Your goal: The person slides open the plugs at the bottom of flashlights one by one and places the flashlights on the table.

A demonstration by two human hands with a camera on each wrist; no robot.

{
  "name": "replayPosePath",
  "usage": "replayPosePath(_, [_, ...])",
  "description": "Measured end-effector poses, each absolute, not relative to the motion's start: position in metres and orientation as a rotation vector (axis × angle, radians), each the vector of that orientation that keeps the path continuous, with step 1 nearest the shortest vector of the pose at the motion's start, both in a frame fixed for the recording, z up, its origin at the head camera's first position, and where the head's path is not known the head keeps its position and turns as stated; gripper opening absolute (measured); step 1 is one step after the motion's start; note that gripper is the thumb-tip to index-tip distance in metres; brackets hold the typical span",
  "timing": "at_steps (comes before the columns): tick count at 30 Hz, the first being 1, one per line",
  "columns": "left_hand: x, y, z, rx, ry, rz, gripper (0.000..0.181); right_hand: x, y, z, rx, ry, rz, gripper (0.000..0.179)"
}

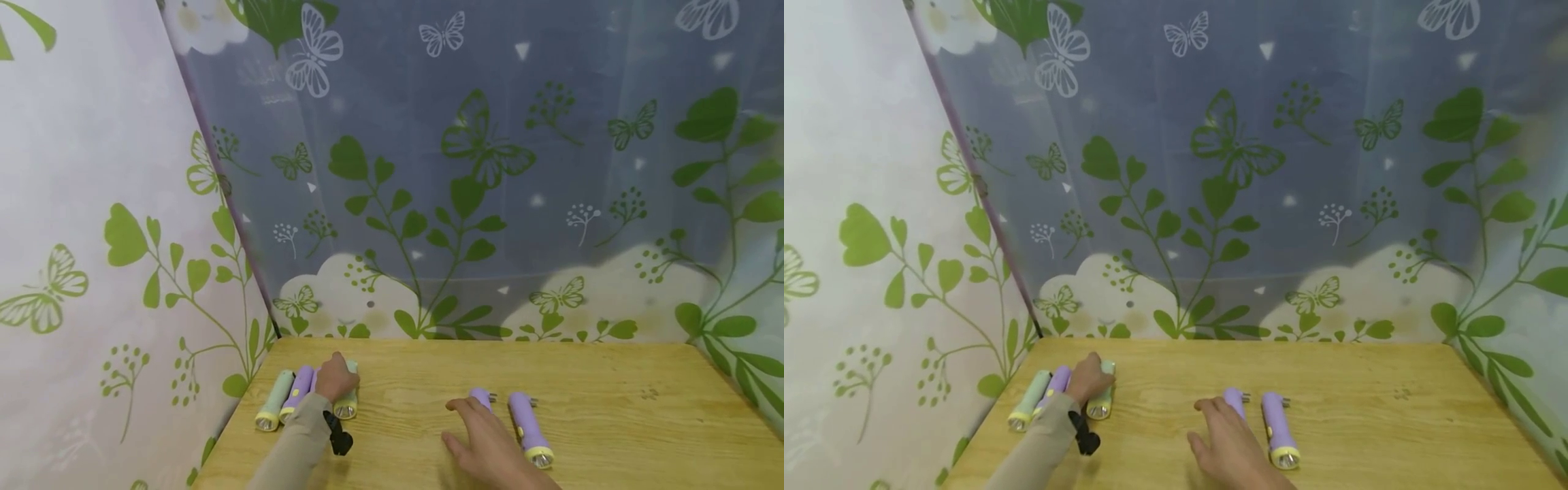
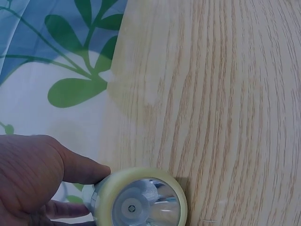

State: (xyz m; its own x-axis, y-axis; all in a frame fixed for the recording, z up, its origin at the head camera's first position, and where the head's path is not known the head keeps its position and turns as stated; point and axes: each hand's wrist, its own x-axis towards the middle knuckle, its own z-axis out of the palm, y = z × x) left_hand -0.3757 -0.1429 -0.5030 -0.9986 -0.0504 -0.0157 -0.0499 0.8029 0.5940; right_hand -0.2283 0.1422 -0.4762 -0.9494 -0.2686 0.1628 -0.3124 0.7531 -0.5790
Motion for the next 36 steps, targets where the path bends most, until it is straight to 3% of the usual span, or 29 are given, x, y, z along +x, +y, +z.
replayPosePath(14, [-0.368, -0.139, -0.497, 0.047, -2.954, -1.048, 0.039, -0.234, 0.147, -0.462, 0.337, -2.876, 1.045, 0.046])
replayPosePath(36, [-0.353, -0.114, -0.481, 0.015, -2.865, -1.287, 0.060, -0.257, 0.165, -0.443, 0.303, -2.798, 1.027, 0.043])
